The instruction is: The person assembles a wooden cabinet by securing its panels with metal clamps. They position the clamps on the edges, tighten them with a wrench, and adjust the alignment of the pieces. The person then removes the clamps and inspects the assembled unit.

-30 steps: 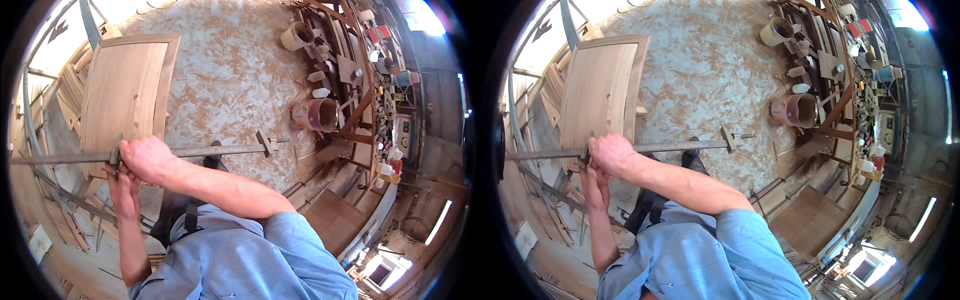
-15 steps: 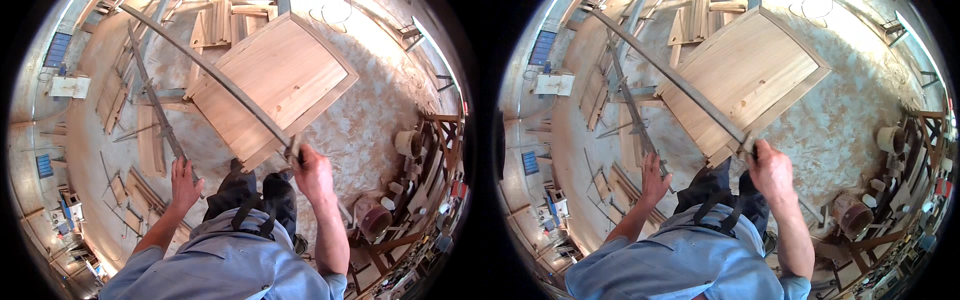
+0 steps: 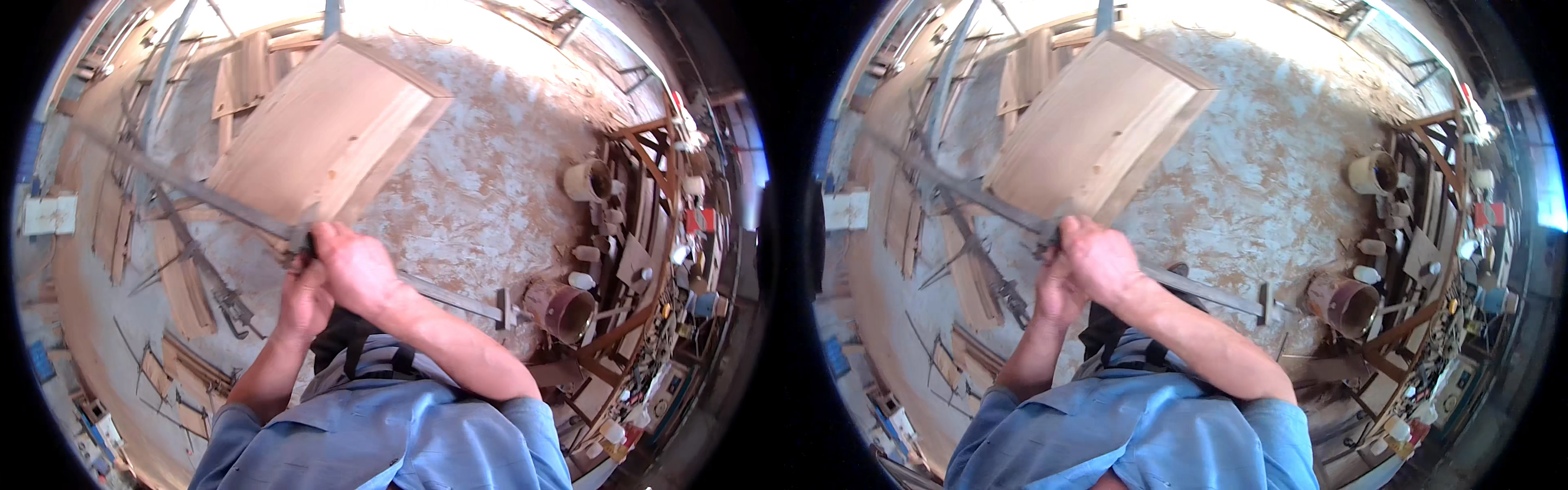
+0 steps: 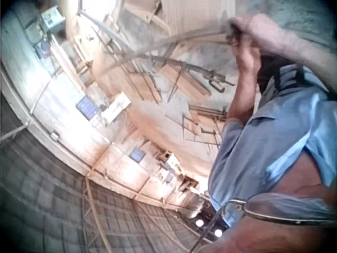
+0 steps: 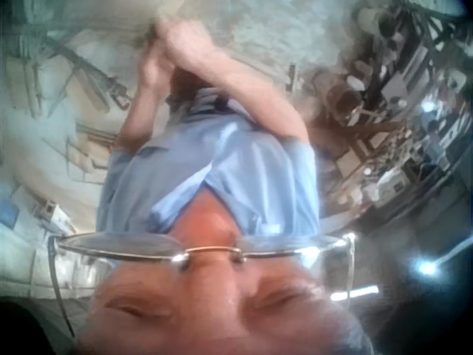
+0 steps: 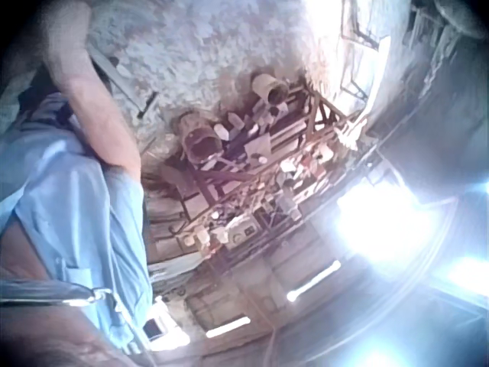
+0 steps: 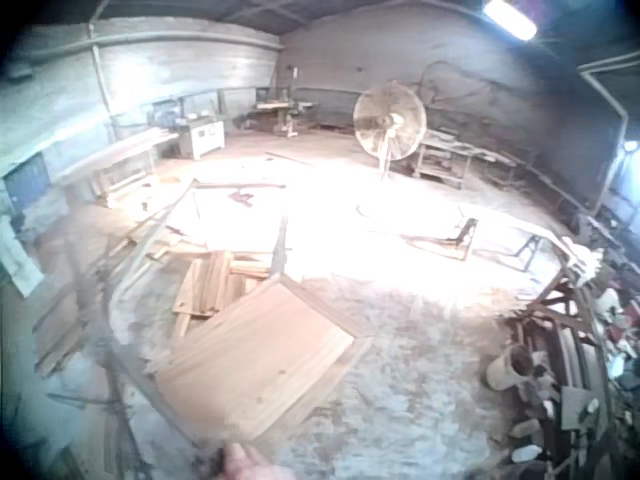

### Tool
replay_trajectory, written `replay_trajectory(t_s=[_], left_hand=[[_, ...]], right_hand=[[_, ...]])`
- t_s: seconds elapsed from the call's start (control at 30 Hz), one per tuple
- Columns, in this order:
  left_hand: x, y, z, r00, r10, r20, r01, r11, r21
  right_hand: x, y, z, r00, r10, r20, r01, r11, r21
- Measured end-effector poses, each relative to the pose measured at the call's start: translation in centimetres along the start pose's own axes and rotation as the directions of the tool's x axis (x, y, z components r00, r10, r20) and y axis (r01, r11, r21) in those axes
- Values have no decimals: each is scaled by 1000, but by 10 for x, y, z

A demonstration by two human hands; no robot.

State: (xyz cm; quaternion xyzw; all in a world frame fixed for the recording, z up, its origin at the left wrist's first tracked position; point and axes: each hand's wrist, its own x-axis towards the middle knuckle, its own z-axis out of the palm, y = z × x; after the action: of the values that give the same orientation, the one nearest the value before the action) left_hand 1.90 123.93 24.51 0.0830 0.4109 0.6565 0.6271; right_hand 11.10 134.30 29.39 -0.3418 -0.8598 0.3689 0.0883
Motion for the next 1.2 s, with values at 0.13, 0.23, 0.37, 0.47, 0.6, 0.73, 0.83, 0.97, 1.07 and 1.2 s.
replay_trajectory(t_s=[0.13,0.23,0.37,0.47,0.6,0.73,0.83,0.97,1.07,1.2], left_hand=[[17,11,36,989,23,-144,-53,977,-205],[29,7,0,963,245,-114,-243,970,25],[27,25,3,912,398,-101,-394,917,54],[33,47,1,876,463,-132,-448,885,131],[47,71,32,816,522,-247,-487,852,192],[73,101,44,724,551,-414,-576,814,76],[98,124,45,669,569,-478,-589,798,126],[137,133,17,705,494,-510,-528,845,89],[174,133,-6,680,443,-585,-462,878,127],[214,133,-43,649,393,-651,-401,904,147]], right_hand=[[-26,17,-1,945,-250,-213,260,966,16],[-58,36,-32,947,-239,-214,209,966,-155],[-124,105,-86,985,94,-144,-134,944,-303],[-168,157,-93,990,112,-87,-136,925,-356],[-158,169,-81,993,58,-105,-60,998,-16],[-160,173,-54,897,334,-289,-305,942,143],[-164,198,-26,713,681,-169,-463,638,615],[-144,215,10,581,703,410,-372,-219,902],[-117,221,36,595,694,405,-330,-249,911],[-88,215,37,518,727,450,-462,-205,863]])
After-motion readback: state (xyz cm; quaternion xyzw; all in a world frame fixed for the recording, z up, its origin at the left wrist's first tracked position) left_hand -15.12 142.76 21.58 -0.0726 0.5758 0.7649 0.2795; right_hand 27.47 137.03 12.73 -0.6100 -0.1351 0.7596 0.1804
